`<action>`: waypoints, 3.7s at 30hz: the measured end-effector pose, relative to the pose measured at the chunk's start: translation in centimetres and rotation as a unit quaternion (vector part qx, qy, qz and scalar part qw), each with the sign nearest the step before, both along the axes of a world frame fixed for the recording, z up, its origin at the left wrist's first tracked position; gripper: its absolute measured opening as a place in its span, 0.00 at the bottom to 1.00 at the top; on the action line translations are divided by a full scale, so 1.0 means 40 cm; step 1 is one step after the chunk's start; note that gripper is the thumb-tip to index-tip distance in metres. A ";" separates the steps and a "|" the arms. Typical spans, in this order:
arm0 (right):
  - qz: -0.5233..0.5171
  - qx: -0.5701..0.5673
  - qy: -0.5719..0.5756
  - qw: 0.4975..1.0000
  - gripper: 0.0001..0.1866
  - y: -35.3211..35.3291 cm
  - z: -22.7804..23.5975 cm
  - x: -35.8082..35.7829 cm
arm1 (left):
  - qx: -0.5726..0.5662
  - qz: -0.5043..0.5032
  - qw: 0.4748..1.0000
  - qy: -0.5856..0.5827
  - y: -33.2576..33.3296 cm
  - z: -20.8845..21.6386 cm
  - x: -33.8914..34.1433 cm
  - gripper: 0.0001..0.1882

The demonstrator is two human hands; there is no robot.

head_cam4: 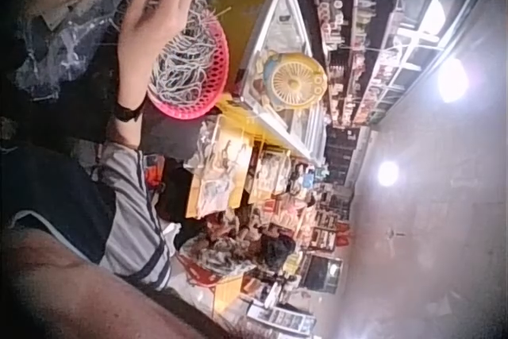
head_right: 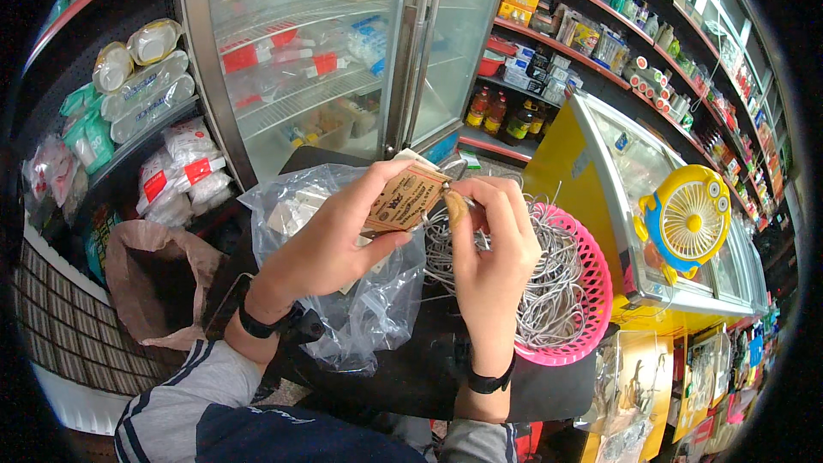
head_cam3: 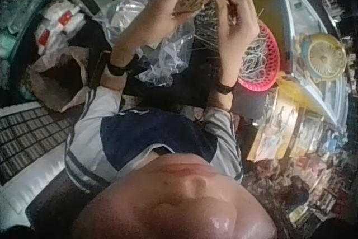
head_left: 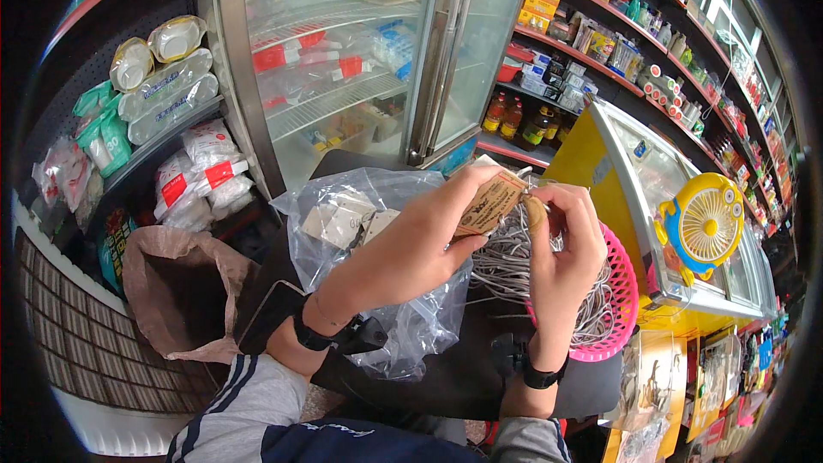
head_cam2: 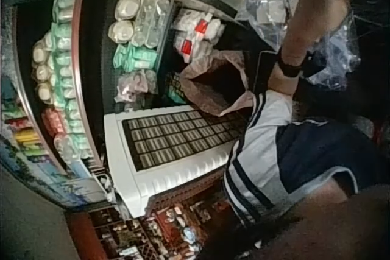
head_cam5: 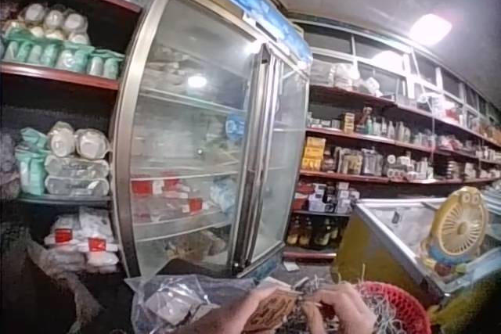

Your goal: Threading and tying wires through small synthetic leather or fabric labels/tags.

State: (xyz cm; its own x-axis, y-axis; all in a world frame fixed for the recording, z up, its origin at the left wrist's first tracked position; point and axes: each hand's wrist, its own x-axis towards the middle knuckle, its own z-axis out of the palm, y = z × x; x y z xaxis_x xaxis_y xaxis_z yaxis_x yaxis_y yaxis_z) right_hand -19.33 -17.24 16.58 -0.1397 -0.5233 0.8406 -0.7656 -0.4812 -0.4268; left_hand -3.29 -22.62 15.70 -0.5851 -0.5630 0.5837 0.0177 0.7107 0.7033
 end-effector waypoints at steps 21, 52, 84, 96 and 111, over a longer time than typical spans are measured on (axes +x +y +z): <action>0.254 0.245 -0.252 0.901 0.08 0.025 0.006 -0.052 | -0.137 0.039 0.989 -0.035 0.000 -0.001 -0.009 0.29; 0.239 0.264 -0.225 0.907 0.04 0.045 0.012 -0.085 | -0.108 -0.071 0.989 -0.065 -0.015 0.004 0.015 0.20; -0.203 -0.056 -0.184 0.960 0.11 0.084 -0.026 -0.372 | -0.080 -0.060 0.992 -0.080 -0.080 -0.010 0.040 0.21; -0.208 -0.040 -0.085 0.974 0.08 0.056 0.035 -0.118 | -0.065 -0.053 0.995 -0.062 -0.064 0.004 0.029 0.21; 0.327 0.049 -0.032 0.943 0.15 0.139 0.018 0.036 | 0.070 -0.060 0.996 -0.013 -0.040 0.028 0.058 0.21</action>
